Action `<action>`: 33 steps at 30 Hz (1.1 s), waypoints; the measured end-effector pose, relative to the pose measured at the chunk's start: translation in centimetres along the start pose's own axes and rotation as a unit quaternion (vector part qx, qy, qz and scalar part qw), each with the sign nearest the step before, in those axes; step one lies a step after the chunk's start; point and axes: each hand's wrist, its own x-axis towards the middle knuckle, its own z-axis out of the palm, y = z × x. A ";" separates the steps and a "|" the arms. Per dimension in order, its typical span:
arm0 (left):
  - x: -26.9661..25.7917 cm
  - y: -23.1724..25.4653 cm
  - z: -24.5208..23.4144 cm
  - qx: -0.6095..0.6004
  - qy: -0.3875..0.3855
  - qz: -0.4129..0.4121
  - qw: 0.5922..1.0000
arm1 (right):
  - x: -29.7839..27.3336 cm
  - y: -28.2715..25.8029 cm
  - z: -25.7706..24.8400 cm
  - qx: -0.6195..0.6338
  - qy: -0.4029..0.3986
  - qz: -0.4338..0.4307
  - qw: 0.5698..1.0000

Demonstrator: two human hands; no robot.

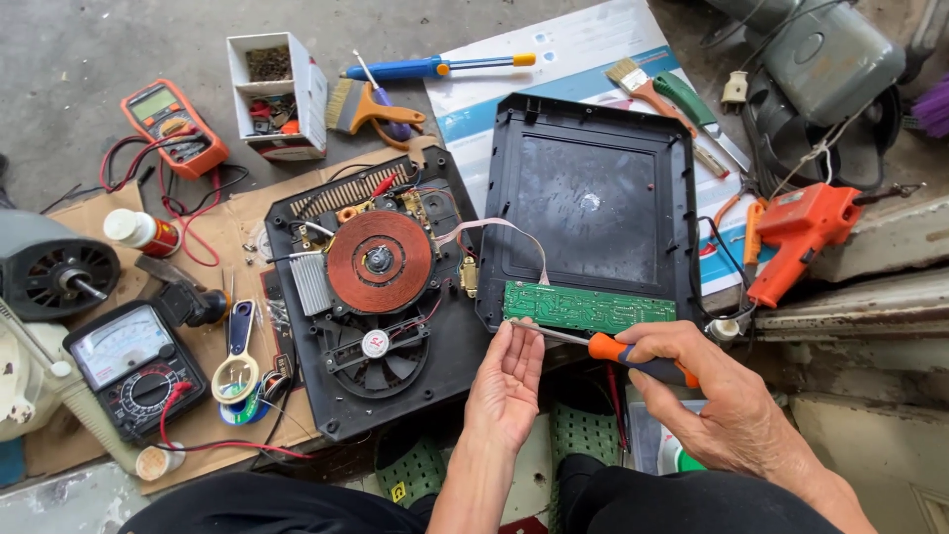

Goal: The person uses a screwdriver to manipulate components on a green circuit board inside a black plastic casing. They repeatedly insert the screwdriver into slots on the board and casing, then lift and reposition the board within the housing.

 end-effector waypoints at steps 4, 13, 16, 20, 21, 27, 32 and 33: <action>-0.8 0.3 0.5 0.030 0.015 0.030 0.999 | 0.5 -0.3 0.1 -0.004 -0.005 -0.022 1.000; -4.6 1.6 1.9 0.031 0.008 0.012 0.999 | 1.1 -0.7 1.2 -0.015 -0.007 0.027 0.999; -4.4 1.7 1.6 0.011 -0.007 -0.001 1.000 | 1.5 -1.0 1.5 -0.018 -0.002 0.018 1.000; -4.5 2.2 1.8 0.006 -0.014 -0.010 1.000 | 1.9 -1.1 1.7 -0.027 -0.001 0.015 1.000; -4.4 2.4 1.8 0.008 -0.020 -0.020 1.000 | 1.9 -1.1 1.8 -0.030 -0.003 0.016 0.999; -3.9 3.4 1.8 0.043 -0.035 -0.046 0.997 | 2.8 -2.2 1.3 -0.049 -0.032 0.038 0.998; -4.2 3.4 1.8 0.073 -0.057 -0.056 0.994 | 3.5 -3.1 1.0 -0.047 -0.044 0.055 0.996; -4.4 3.4 1.8 0.079 -0.065 -0.056 0.993 | 3.6 -3.2 1.0 -0.034 -0.046 0.043 0.997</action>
